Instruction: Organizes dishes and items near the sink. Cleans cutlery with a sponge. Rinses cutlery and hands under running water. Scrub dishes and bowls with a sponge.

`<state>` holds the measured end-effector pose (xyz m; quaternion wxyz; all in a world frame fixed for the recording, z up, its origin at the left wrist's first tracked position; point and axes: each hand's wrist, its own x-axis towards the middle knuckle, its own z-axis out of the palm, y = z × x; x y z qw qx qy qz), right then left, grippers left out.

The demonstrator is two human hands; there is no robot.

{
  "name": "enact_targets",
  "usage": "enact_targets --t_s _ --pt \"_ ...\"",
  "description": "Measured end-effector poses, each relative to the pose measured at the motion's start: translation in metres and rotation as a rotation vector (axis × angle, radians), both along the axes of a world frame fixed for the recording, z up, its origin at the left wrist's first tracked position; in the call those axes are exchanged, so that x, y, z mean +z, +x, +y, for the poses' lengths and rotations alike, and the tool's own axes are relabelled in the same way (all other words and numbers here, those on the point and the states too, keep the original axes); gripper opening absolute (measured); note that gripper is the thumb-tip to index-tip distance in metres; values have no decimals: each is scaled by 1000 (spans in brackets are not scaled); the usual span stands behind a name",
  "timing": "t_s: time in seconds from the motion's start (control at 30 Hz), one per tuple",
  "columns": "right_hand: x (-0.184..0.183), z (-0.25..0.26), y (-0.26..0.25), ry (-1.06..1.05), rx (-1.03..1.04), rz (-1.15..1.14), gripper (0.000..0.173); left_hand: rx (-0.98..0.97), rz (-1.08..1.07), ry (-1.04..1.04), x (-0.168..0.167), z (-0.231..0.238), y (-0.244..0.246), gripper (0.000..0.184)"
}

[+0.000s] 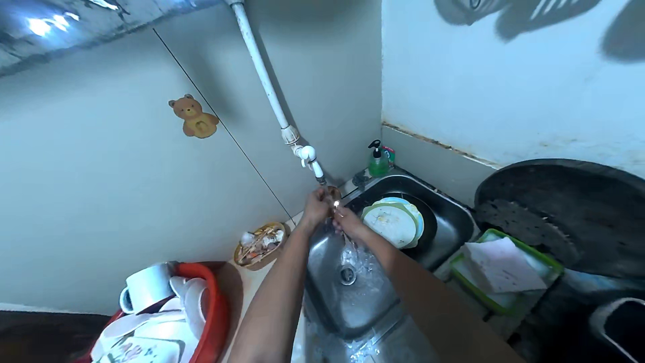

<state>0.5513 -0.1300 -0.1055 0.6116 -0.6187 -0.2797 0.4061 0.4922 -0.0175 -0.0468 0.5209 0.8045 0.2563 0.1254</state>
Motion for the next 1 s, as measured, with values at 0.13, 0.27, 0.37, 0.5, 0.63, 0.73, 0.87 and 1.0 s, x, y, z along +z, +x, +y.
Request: enact_targets --t_s 0.13,0.27,0.37,0.5,0.63,0.73,0.87,1.0 --pt "10 -33 -7 0 35 73 33 -48 -69 203 -8 5 6 30" --pt "-13 -37 -6 32 149 7 31 2 -36 490 8 13 0 28" --pt "-14 -31 -11 41 191 23 32 -54 124 536 12 10 0 37" --pt "3 -29 -15 -81 187 48 35 -281 181 299 7 1 9 45" --pt "-9 -12 17 -156 5 -211 40 -227 165 328 9 14 5 31" --pt "37 -9 46 26 -170 -426 48 -107 84 263 3 24 -1 25" --pt "131 1 69 310 -14 -733 59 -79 -5 140 -3 18 11 27" --pt "185 19 70 233 296 -922 48 -113 -59 65 8 1 7 31"
